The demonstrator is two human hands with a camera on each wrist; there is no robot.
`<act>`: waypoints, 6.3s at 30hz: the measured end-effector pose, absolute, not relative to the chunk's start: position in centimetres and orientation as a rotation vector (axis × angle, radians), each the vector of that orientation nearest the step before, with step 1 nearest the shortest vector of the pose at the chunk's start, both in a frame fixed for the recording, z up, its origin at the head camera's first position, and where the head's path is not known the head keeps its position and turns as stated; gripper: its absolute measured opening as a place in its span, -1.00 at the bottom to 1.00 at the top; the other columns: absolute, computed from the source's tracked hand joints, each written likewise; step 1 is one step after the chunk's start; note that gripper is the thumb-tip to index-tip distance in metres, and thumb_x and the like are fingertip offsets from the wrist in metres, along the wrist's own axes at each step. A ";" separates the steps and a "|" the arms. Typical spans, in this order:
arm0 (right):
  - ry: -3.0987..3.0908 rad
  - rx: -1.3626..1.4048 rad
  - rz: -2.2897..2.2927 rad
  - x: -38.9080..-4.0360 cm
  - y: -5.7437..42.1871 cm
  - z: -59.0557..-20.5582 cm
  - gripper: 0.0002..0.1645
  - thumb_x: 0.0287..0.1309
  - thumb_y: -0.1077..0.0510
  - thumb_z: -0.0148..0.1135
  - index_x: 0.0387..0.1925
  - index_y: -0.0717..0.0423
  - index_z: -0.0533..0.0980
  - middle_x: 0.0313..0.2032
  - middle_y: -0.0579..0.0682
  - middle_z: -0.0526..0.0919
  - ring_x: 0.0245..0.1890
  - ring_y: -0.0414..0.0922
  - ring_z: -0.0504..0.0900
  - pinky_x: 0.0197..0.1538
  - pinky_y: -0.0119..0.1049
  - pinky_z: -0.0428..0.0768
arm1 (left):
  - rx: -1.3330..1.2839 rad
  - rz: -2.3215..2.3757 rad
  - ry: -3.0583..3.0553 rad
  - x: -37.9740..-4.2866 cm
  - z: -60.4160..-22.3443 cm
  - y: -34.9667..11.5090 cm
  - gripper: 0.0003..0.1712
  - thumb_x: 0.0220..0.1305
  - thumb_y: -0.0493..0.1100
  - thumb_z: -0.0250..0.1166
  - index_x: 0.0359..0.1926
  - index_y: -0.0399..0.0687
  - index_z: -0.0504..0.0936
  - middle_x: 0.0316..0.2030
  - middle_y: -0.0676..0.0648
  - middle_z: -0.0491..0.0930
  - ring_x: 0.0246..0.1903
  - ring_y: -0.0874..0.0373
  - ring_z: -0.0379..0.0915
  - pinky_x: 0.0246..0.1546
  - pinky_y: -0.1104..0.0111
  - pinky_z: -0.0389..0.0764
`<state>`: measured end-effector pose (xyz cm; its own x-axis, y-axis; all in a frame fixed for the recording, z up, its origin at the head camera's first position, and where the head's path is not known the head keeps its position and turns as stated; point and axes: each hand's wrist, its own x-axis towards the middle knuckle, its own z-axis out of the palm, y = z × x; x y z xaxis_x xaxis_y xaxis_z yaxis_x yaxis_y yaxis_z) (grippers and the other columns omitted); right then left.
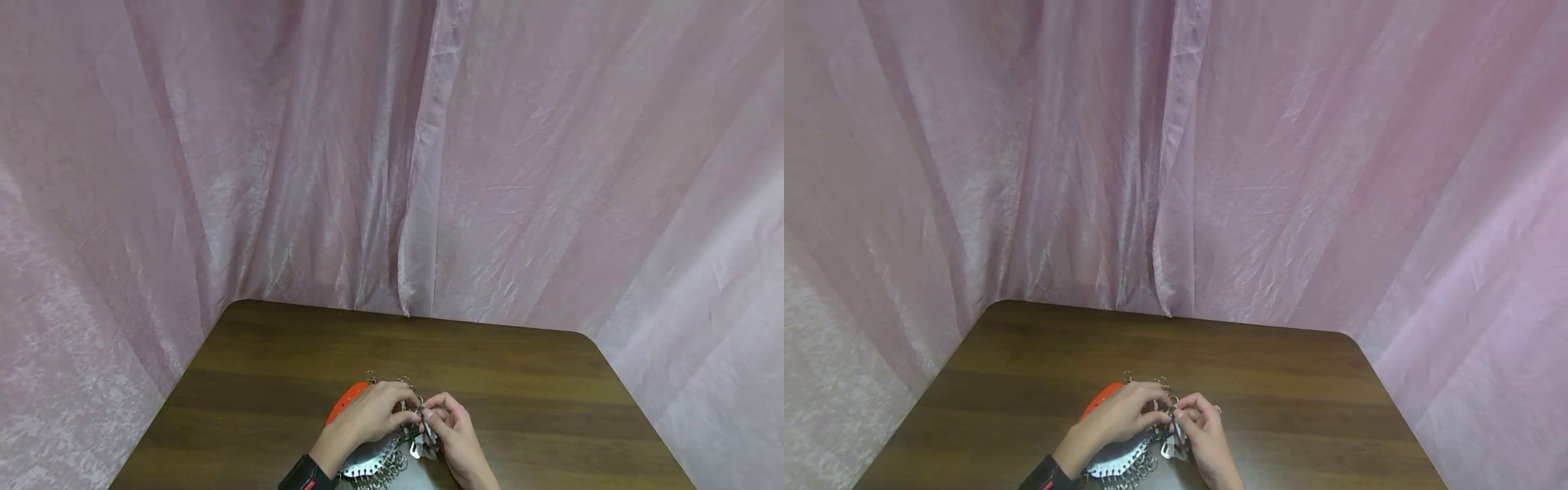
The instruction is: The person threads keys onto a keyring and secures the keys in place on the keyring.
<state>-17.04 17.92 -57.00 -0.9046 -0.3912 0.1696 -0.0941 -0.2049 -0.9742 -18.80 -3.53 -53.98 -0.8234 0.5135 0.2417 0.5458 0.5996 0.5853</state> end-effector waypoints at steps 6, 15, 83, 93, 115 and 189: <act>1.878 -0.539 -2.208 -17.1 17.9 -57.2 -0.65 0.49 0.37 0.15 -0.01 0.68 0.29 -0.38 -0.06 0.67 -0.39 -0.26 0.64 -0.39 -0.48 0.53 | -0.917 -1.122 -2.767 -18.9 -54.1 -3.4 -0.75 0.30 0.05 0.54 -0.03 0.23 0.78 -0.24 0.31 0.64 -0.29 0.42 0.54 -0.30 0.51 0.53; 1.893 -0.565 -2.208 -17.2 17.9 -57.1 -0.68 0.49 0.38 0.14 -0.04 0.66 0.28 -0.41 -0.05 0.67 -0.42 -0.26 0.63 -0.36 -0.48 0.55 | -0.963 -1.140 -2.731 -19.0 -54.1 -3.5 -0.76 0.33 0.02 0.49 0.00 0.24 0.75 -0.24 0.31 0.66 -0.24 0.45 0.55 -0.23 0.49 0.57; 2.101 -0.665 -2.140 -17.3 17.6 -57.3 -0.82 0.46 0.41 0.17 -0.09 0.55 0.41 -0.27 0.39 0.70 -0.27 -0.17 0.75 -0.15 -0.38 0.68 | -0.918 -1.225 -2.740 -19.2 -54.5 -3.6 -0.83 0.31 0.05 0.51 -0.13 0.25 0.72 -0.29 0.28 0.59 -0.34 0.43 0.49 -0.35 0.50 0.52; 2.098 -0.669 -2.152 -17.1 17.5 -57.1 -0.83 0.45 0.42 0.19 -0.11 0.54 0.41 -0.28 0.28 0.72 -0.28 -0.18 0.74 -0.15 -0.39 0.68 | -0.942 -1.210 -2.705 -19.2 -54.5 -3.6 -0.85 0.33 0.05 0.49 -0.13 0.24 0.73 -0.27 0.30 0.59 -0.30 0.46 0.50 -0.29 0.52 0.54; 2.113 -0.669 -2.136 -17.2 17.6 -57.2 -0.85 0.47 0.42 0.15 -0.13 0.54 0.42 -0.33 0.54 0.64 -0.34 -0.21 0.73 -0.22 -0.41 0.66 | -0.910 -1.253 -2.744 -19.2 -54.4 -3.5 -0.80 0.29 0.04 0.53 -0.11 0.25 0.73 -0.27 0.31 0.61 -0.29 0.49 0.50 -0.29 0.50 0.56; 2.163 -0.582 -2.087 -17.2 17.4 -57.6 -0.80 0.41 0.40 0.24 -0.13 0.53 0.42 -0.32 0.19 0.72 -0.26 -0.18 0.75 -0.12 -0.41 0.67 | -0.949 -1.238 -2.710 -19.1 -54.7 -3.5 -0.90 0.35 0.01 0.48 -0.16 0.25 0.74 -0.30 0.32 0.60 -0.33 0.48 0.50 -0.32 0.53 0.55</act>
